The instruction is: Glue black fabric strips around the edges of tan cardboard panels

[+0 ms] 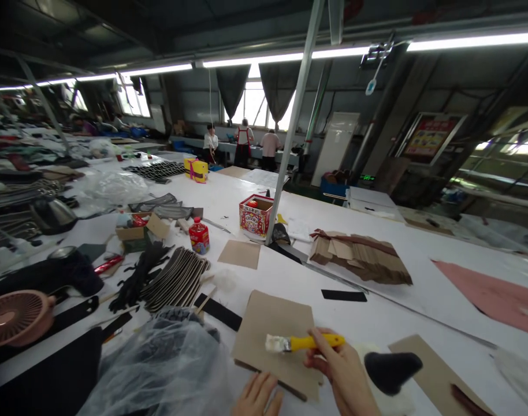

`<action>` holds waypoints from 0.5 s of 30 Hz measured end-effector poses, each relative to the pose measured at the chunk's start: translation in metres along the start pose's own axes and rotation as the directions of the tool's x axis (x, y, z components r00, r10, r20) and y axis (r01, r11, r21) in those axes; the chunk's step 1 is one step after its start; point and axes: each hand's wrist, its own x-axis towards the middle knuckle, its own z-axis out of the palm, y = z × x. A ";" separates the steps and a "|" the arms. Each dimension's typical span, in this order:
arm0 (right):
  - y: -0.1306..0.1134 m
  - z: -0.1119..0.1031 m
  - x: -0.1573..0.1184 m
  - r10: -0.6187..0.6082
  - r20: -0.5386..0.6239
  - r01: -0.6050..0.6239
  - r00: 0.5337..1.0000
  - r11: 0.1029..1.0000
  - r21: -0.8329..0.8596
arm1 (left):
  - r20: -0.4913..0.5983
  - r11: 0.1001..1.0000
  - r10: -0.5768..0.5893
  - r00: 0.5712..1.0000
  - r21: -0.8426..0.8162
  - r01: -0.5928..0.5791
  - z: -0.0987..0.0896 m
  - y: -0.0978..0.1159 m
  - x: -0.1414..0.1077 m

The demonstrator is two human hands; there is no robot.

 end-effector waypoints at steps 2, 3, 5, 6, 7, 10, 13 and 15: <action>-0.005 0.015 0.016 -0.009 0.017 0.009 1.000 1.000 -0.010 | 0.038 0.999 0.054 0.998 -0.001 -0.054 0.014 -0.011 0.026; -0.007 0.022 0.022 -0.011 0.028 0.011 1.000 1.000 -0.023 | 0.080 0.997 0.072 0.994 0.003 -0.072 0.019 -0.015 0.036; -0.012 0.034 0.032 -0.008 0.053 0.011 0.999 0.999 -0.041 | 0.138 0.996 0.094 0.986 -0.006 -0.094 0.027 -0.021 0.047; -0.014 0.038 0.036 -0.014 0.060 0.017 0.998 0.999 -0.045 | 0.158 0.995 0.099 0.982 -0.016 -0.098 0.030 -0.023 0.050; -0.016 0.041 0.040 -0.025 0.061 0.028 0.998 0.999 -0.043 | 0.174 0.995 0.102 0.979 -0.027 -0.099 0.033 -0.025 0.050; -0.016 0.045 0.050 -0.067 0.044 0.069 0.997 0.997 -0.044 | 0.193 0.993 0.115 0.975 -0.041 -0.109 0.042 -0.028 0.048; -0.012 0.050 0.057 -0.034 0.062 0.038 0.997 0.997 -0.069 | 0.144 0.994 0.111 0.983 -0.026 -0.108 0.049 -0.029 0.044; -0.008 0.055 0.061 -0.003 0.099 0.015 0.995 0.993 -0.119 | 0.083 0.995 0.100 0.992 -0.009 -0.099 0.051 -0.027 0.040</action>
